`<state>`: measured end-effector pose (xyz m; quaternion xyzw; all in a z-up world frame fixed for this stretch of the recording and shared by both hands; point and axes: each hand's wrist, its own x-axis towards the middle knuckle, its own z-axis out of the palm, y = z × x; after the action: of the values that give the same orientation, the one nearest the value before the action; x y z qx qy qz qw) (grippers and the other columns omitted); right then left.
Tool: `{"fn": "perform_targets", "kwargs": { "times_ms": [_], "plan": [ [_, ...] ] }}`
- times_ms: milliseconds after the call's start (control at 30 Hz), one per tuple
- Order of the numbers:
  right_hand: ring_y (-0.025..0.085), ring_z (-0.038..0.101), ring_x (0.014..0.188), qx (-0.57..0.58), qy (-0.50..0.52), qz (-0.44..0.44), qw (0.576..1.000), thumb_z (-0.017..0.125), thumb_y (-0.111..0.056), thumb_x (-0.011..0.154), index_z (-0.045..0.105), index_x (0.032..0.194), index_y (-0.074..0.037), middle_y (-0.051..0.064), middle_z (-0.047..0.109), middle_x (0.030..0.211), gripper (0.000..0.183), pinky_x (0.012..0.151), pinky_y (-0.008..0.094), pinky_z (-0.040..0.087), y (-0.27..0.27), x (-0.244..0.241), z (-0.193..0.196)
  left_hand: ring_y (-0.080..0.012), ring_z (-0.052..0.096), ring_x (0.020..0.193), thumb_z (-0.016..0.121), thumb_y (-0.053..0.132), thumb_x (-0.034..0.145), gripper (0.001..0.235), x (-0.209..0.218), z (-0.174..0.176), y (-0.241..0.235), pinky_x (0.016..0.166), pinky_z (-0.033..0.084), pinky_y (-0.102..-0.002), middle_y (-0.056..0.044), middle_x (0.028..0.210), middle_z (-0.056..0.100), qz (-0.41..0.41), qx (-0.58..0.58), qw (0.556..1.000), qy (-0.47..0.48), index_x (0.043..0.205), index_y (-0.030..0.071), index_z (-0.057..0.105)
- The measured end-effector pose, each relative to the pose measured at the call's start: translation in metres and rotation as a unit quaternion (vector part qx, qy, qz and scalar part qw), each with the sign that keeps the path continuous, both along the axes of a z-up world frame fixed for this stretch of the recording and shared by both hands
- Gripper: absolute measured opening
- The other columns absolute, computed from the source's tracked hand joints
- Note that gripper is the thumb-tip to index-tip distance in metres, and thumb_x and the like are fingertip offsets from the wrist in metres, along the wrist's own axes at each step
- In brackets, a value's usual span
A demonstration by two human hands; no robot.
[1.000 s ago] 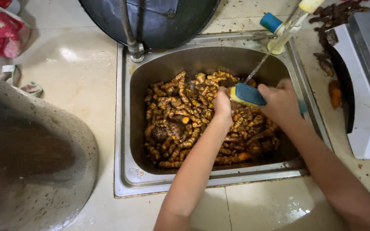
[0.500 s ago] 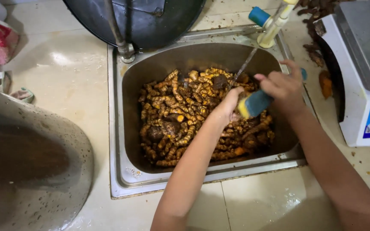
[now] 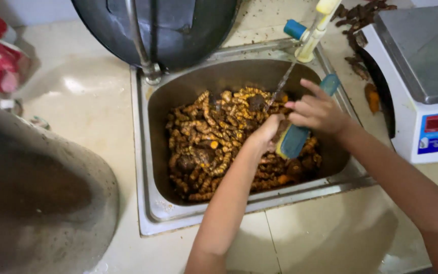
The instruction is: Washing and scrubbing turmeric roots in a sink using a brush and running water.
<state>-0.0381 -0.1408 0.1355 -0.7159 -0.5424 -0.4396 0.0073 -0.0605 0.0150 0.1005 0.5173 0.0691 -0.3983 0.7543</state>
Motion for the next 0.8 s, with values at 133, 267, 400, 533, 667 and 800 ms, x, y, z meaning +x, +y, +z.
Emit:
{"fn": "perform_targets", "kwargs": {
  "times_ms": [133, 267, 400, 533, 667, 800],
  "plan": [
    [0.021, 0.055, 0.057, -0.018, -0.054, -0.033, 0.998, 0.081, 0.004, 0.094, 0.053, 0.072, -0.011, 0.003, 0.05, 0.067, 0.038, 0.112, 0.06, 0.052, -0.022, 0.015, -0.004, -0.0068, 0.034, 0.033, 0.049, 0.039, 0.089, 0.034, 0.021, -0.065, -0.016, 0.024, 0.02, -0.021, 0.003, 0.051, 0.042, 0.027, 0.025, 0.999, -0.01, 0.062, 0.021, 0.043],
    [0.02, 0.053, 0.054, -0.041, -0.09, -0.051, 0.994, 0.079, -0.001, 0.095, 0.051, 0.074, -0.013, 0.002, 0.048, 0.064, 0.036, 0.111, 0.059, 0.052, -0.019, 0.014, -0.011, -0.0046, 0.027, 0.031, 0.047, 0.04, 0.088, 0.034, 0.001, -0.009, -0.005, 0.024, 0.013, -0.02, 0.005, 0.048, 0.035, 0.022, 0.005, 1.0, 0.016, 0.059, 0.023, 0.037],
    [0.017, 0.067, 0.084, -0.026, -0.068, -0.04, 0.996, 0.069, -0.005, 0.1, 0.07, 0.104, -0.017, 0.004, 0.065, 0.094, 0.013, 0.121, 0.048, 0.037, 0.0, 0.002, -0.001, -0.006, 0.037, 0.037, 0.044, 0.041, 0.091, 0.028, 0.015, -0.026, -0.005, 0.024, 0.019, -0.02, 0.005, 0.056, 0.038, 0.04, -0.043, 0.998, 0.004, 0.072, 0.02, 0.043],
    [0.017, 0.068, 0.124, -0.055, -0.039, -0.022, 0.997, 0.043, -0.012, 0.111, 0.07, 0.129, -0.015, 0.006, 0.073, 0.135, 0.033, 0.121, 0.04, 0.035, 0.004, -0.015, 0.023, -0.0083, 0.038, 0.039, 0.046, 0.049, 0.094, 0.035, 0.035, -0.099, -0.019, 0.025, 0.022, -0.02, 0.003, 0.064, 0.036, 0.017, -0.001, 1.0, -0.003, 0.083, 0.016, 0.05],
    [0.026, 0.064, 0.132, -0.032, 0.027, -0.01, 0.999, 0.041, -0.005, 0.111, 0.066, 0.138, -0.001, 0.017, 0.068, 0.14, 0.036, 0.118, 0.042, 0.039, -0.034, 0.012, -0.006, -0.0069, 0.034, 0.039, 0.039, 0.046, 0.095, 0.035, 0.02, -0.058, -0.006, 0.026, 0.019, -0.018, -0.002, 0.066, 0.04, -0.02, 0.03, 0.999, -0.004, 0.085, 0.013, 0.045],
    [0.027, 0.063, 0.133, -0.038, 0.039, -0.007, 0.999, 0.045, -0.01, 0.11, 0.065, 0.139, -0.001, 0.016, 0.068, 0.141, 0.036, 0.12, 0.041, 0.036, -0.028, 0.009, -0.009, -0.0079, 0.032, 0.028, 0.044, 0.046, 0.092, 0.035, 0.003, 0.02, 0.014, 0.023, 0.017, -0.021, -0.002, 0.055, 0.043, -0.017, 0.026, 1.0, 0.001, 0.078, 0.014, 0.048]
  ]
}}
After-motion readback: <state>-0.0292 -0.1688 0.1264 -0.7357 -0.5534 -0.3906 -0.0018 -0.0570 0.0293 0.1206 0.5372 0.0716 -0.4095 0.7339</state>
